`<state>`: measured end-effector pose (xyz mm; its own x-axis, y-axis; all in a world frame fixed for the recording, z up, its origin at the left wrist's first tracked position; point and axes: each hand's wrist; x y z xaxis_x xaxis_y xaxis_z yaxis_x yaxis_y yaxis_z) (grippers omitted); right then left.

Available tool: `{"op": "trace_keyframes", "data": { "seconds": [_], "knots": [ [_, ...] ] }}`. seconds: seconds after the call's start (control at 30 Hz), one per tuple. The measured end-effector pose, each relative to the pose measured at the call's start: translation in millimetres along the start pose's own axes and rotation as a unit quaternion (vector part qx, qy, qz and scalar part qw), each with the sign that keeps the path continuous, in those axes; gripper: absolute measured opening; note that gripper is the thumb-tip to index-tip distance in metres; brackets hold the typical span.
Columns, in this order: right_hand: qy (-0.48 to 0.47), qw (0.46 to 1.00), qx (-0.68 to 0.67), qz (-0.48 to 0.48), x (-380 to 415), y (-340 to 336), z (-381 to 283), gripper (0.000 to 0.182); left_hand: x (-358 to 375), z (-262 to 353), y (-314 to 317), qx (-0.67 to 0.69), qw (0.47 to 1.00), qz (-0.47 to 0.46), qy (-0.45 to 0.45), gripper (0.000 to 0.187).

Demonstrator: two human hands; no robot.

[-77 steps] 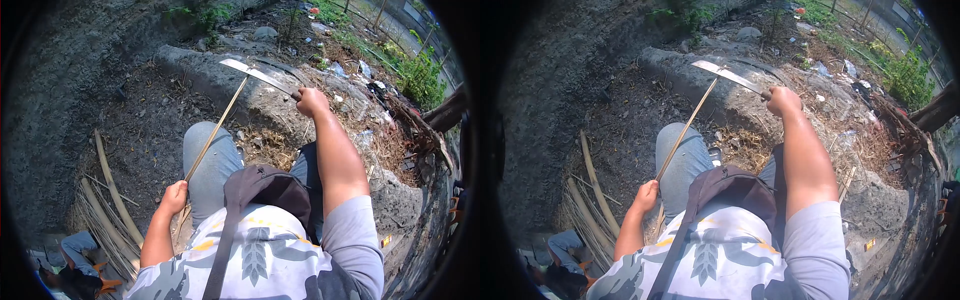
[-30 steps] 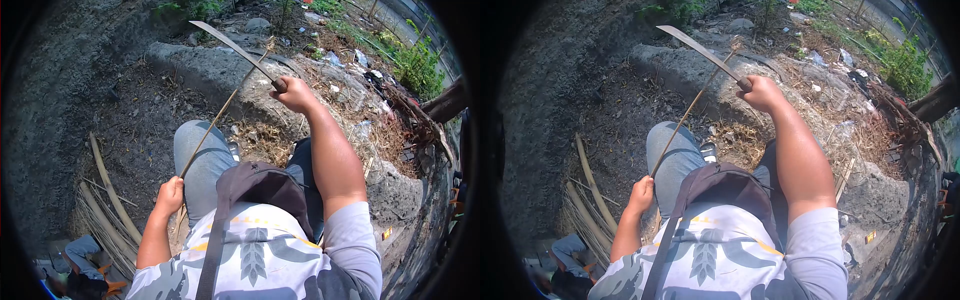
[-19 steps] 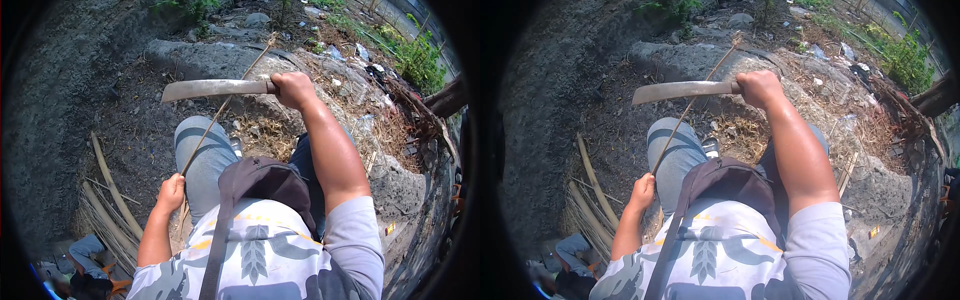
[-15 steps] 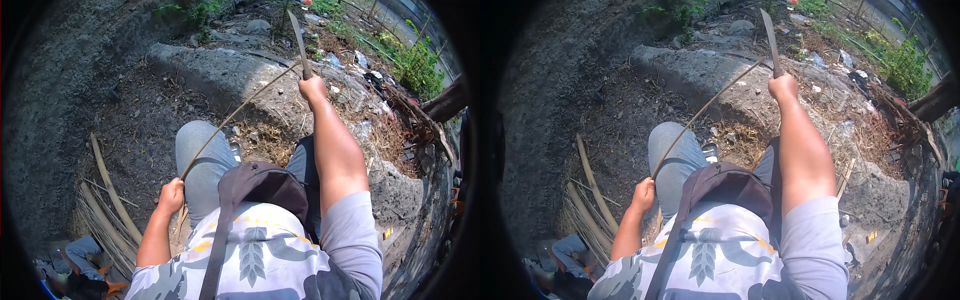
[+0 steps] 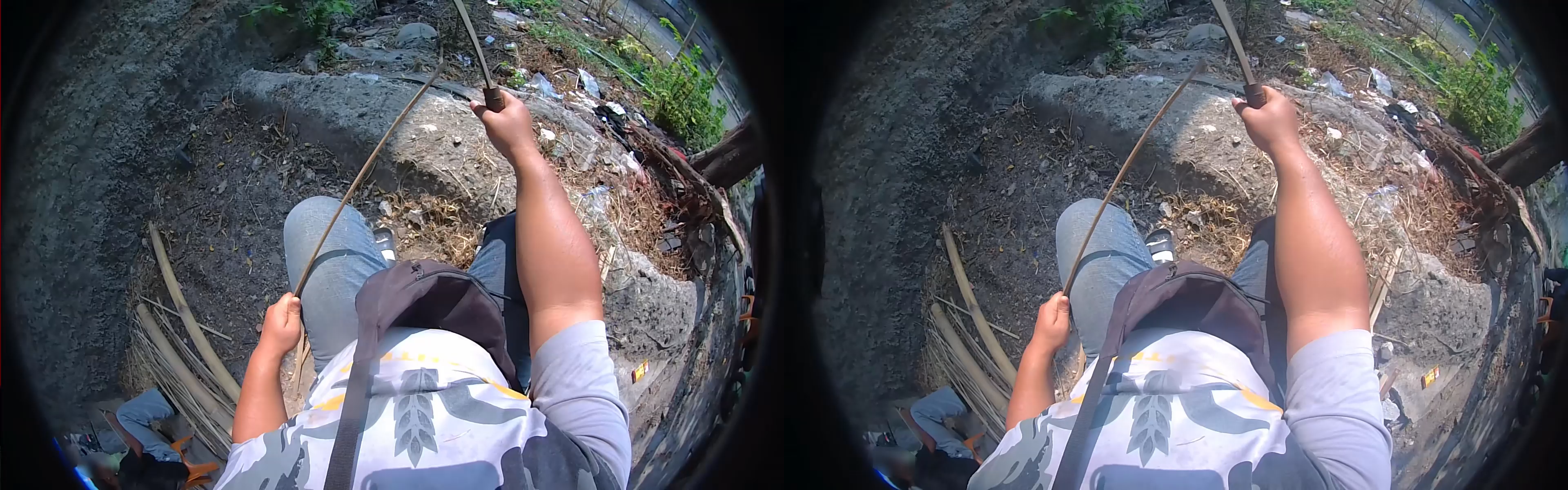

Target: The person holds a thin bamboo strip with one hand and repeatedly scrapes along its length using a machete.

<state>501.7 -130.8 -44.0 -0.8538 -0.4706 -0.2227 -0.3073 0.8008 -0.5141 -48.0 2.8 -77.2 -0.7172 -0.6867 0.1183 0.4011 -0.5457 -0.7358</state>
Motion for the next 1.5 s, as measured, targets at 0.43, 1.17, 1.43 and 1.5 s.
{"op": "trace_keyframes", "data": {
  "seconds": [0.43, 1.17, 1.43, 1.5],
  "knots": [
    [-0.03, 0.998, 0.045, -0.02, 25, -17, -38, 0.037, 7, 4, 2, 0.011, 0.998, 0.058, 0.002, 0.047],
    [-0.025, 0.998, 0.061, 0.013, 24, -41, -37, 0.031, -7, 46, 12, 0.322, 0.941, 0.098, -0.029, 0.022],
    [-0.085, 0.996, 0.018, -0.036, 31, -32, -43, 0.034, -8, 55, 4, 0.242, 0.965, 0.052, -0.081, 0.022],
    [-0.094, 0.994, 0.044, -0.039, 36, -33, -51, 0.036, -11, 53, 5, 0.238, 0.968, 0.057, -0.061, 0.022]
  ]
}}
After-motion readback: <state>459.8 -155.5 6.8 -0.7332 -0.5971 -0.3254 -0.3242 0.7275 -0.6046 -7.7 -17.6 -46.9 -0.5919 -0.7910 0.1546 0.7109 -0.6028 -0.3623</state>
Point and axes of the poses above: each hand's wrist, its own x-axis away from the middle knuckle, its own y-axis out of the palm, z = x × y
